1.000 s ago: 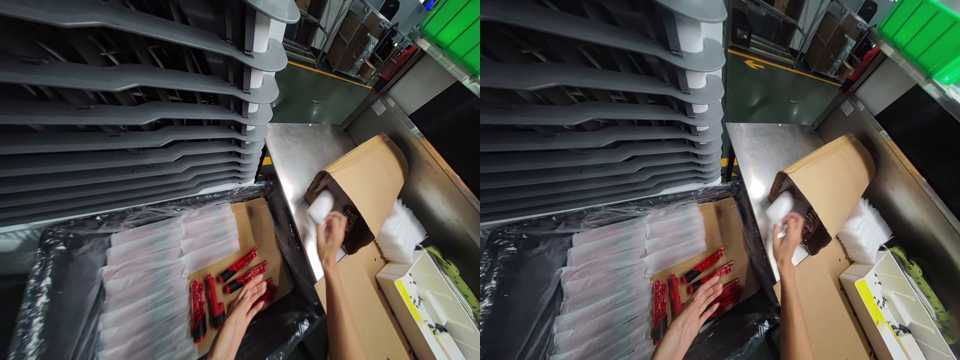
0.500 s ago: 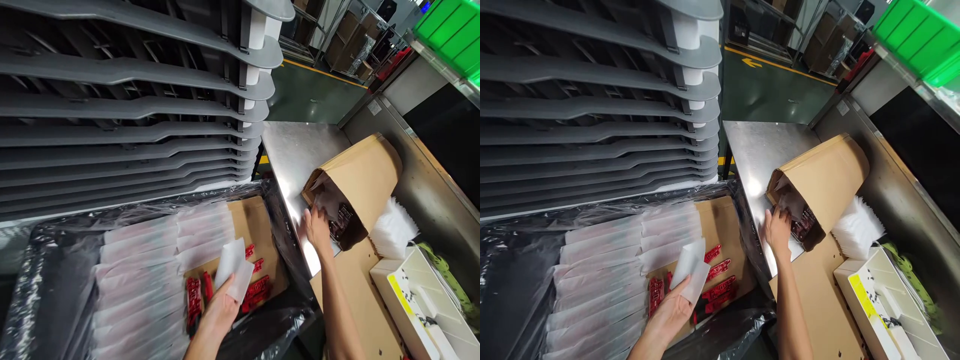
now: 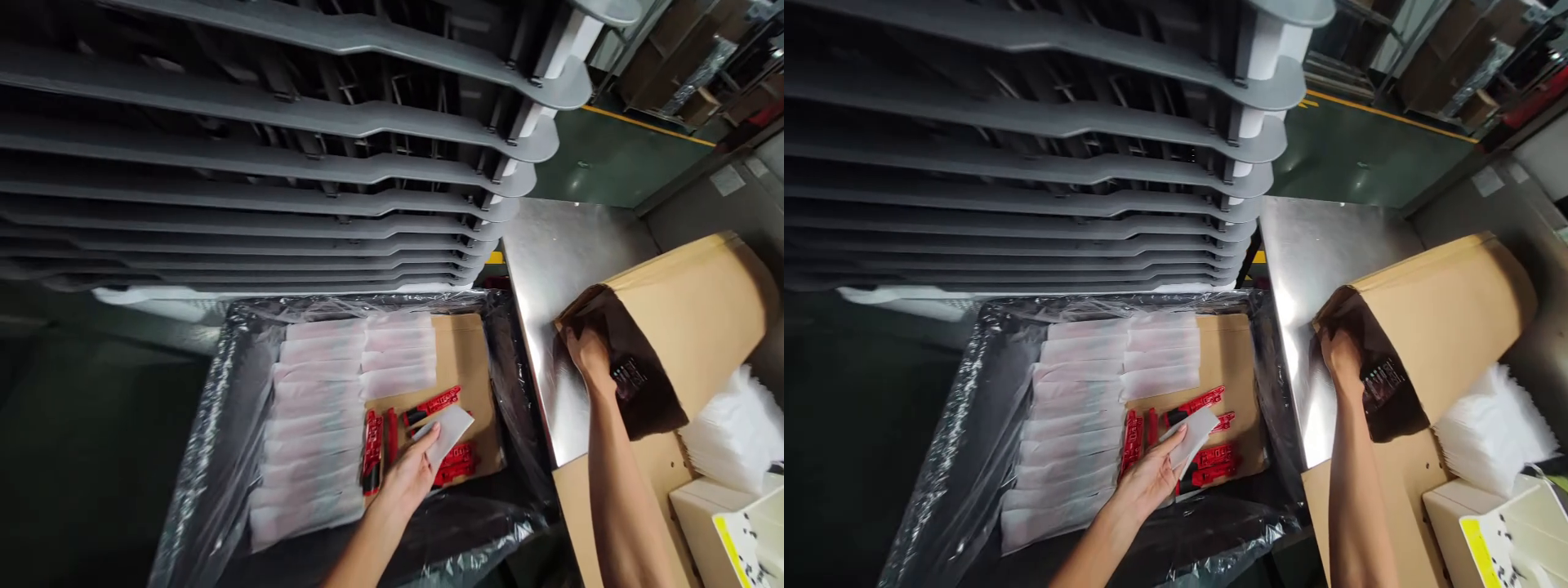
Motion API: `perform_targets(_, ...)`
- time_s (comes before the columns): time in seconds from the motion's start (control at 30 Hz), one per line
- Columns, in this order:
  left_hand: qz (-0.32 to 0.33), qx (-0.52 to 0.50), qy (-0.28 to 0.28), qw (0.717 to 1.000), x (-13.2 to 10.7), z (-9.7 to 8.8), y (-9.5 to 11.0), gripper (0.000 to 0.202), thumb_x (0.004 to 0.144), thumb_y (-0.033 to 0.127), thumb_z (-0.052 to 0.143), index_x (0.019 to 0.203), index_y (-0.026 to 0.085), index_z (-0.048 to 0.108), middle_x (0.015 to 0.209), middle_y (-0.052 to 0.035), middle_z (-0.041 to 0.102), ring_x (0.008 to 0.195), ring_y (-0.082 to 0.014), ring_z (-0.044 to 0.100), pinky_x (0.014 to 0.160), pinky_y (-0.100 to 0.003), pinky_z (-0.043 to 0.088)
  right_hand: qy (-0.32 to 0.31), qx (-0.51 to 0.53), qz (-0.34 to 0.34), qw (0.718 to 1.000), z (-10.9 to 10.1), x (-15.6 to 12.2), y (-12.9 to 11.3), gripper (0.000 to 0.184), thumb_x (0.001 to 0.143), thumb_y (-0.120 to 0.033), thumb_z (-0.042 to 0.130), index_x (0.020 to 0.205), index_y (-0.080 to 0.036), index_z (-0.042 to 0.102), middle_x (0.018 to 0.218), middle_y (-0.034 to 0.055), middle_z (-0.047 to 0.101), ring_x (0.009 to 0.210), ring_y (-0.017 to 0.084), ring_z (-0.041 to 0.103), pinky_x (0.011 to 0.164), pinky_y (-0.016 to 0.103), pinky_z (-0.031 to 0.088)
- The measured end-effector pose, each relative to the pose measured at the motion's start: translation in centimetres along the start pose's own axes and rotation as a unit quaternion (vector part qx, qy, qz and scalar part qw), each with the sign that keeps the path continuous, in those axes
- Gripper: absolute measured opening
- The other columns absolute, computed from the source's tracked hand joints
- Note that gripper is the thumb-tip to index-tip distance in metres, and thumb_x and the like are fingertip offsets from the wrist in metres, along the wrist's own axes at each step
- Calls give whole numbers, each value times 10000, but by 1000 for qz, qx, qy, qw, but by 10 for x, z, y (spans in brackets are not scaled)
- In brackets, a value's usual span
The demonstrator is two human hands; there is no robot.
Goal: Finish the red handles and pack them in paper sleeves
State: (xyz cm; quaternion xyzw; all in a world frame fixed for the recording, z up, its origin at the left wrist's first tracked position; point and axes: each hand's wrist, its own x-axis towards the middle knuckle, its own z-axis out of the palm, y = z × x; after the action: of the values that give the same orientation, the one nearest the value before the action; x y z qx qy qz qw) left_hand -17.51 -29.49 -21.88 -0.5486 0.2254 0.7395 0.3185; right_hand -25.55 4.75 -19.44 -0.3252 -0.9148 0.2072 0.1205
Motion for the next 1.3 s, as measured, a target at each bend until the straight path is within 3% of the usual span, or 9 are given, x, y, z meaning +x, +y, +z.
perform_targets(0.17,-7,-30,1,1000,2,0,4,496,841,15,652,1327,67,566,688,-55,762,582,-157,724,566,-177,567,9,-61,-53,997,-17,-21,-17,492,889,-285,510,1315,-41,535,1295,278,574,1234,388,545,1007,551,436)
perform_targets(0.27,-50,-46,-14,998,-1,-1,8,501,874,-11,580,1368,48,521,682,-56,756,589,-155,728,549,-160,569,-3,-34,-123,992,-22,-64,-32,483,868,-255,483,1332,-139,539,1378,197,525,1301,324,502,1063,504,430)
perform_targets(0.4,-158,-66,-56,984,-15,-6,12,491,900,-17,493,1390,-21,475,755,-115,762,545,-152,714,483,-145,559,-298,108,-273,908,1,-152,-52,709,812,-198,564,1490,-302,384,1606,66,290,1502,282,213,1188,513,282)
perform_targets(0.53,-252,-86,-87,960,-32,-21,19,499,943,51,462,1425,-65,402,824,-172,757,571,-152,723,493,-135,564,-431,196,-210,856,40,-208,-59,500,745,-175,650,1235,-272,642,1652,43,175,1530,320,-14,1204,591,96)
perform_targets(0.67,-246,-99,-94,960,-27,-46,39,489,982,215,481,1384,-62,455,744,-160,746,593,-161,726,512,-151,568,-458,337,9,822,62,-225,-53,237,719,-401,766,754,-198,649,1205,114,669,1176,315,572,1000,443,441)
perform_targets(0.77,-140,-101,-73,982,-8,-65,50,455,973,370,502,1282,45,575,743,-118,748,549,-166,700,488,-202,567,-487,368,130,781,73,-242,-51,444,726,-615,712,702,-194,575,679,11,642,609,166,571,578,271,447)
perform_targets(1.0,-76,-146,-29,986,22,-100,37,463,996,421,359,1206,73,580,945,-172,730,793,-205,730,651,-274,607,-453,387,229,770,114,-292,-48,572,643,-740,703,723,-206,512,571,-52,517,501,102,443,510,235,347)
perform_targets(1.1,-33,-156,16,987,24,-120,35,415,1011,417,299,1117,149,598,866,-82,725,755,-139,718,667,-212,584,-424,388,243,782,128,-306,-44,545,678,-717,691,712,-212,488,564,-77,464,485,83,391,512,233,323)
perform_targets(1.3,-146,-13,46,988,9,-150,16,408,819,500,685,925,107,654,687,-101,687,576,-220,655,483,-294,516,-429,380,210,792,137,-335,-59,500,722,-690,653,798,-217,512,690,-27,560,594,117,481,588,255,414)
